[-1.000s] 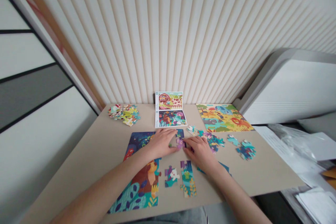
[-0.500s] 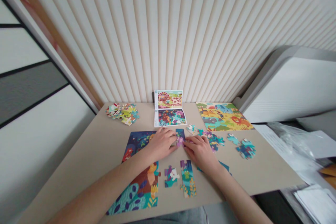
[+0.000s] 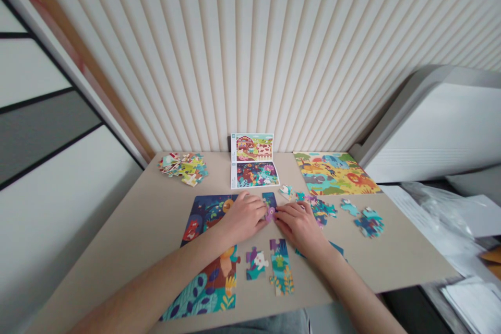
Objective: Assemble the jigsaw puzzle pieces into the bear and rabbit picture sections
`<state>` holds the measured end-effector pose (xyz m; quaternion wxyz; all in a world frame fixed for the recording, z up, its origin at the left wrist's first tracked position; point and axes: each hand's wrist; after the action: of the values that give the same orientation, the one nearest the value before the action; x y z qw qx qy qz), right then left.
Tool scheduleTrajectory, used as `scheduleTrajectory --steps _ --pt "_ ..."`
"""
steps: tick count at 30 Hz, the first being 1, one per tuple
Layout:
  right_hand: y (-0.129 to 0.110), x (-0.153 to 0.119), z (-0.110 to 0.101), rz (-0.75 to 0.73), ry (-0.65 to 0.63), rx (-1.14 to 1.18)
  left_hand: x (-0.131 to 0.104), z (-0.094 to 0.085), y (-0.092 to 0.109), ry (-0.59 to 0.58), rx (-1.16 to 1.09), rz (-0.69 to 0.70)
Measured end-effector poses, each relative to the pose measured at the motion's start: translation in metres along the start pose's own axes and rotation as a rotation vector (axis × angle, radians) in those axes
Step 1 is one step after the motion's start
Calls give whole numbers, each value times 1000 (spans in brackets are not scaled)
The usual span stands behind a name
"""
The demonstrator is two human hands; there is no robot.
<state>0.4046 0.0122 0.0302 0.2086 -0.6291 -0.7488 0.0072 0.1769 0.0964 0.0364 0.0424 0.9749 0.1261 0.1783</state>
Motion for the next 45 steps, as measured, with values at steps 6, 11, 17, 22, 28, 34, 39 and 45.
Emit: scheduleTrajectory --steps 6,11,17,22,28,34,39,45 --pt "6 -3 2 -82 23 -124 -3 1 -2 4 -14 -21" --pt "10 -5 3 -116 9 -154 -4 1 -4 -2 -27 -44" --pt "7 -7 3 -117 42 -97 -3 2 -4 -9 -39 -79" --pt "7 -7 2 -106 8 -120 -4 3 -7 -16 -41 -76" --pt "8 -8 0 -87 -23 -122 -3 0 -4 -18 -31 -54" --pt "6 -9 3 -58 -17 -142 -2 1 2 3 -20 -65" --pt "3 -8 3 -46 -20 -130 -3 5 0 12 -25 -72" --pt "2 -8 4 -65 -20 -137 -4 6 -1 12 -40 -71"
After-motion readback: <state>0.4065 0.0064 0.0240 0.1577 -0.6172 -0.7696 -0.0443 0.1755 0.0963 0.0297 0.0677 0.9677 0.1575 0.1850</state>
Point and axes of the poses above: each hand's wrist, its own x-axis towards the middle knuckle, its own z-axis out of the palm, y = z × x, and after that the axes turned 14 degrees about z, right-handed
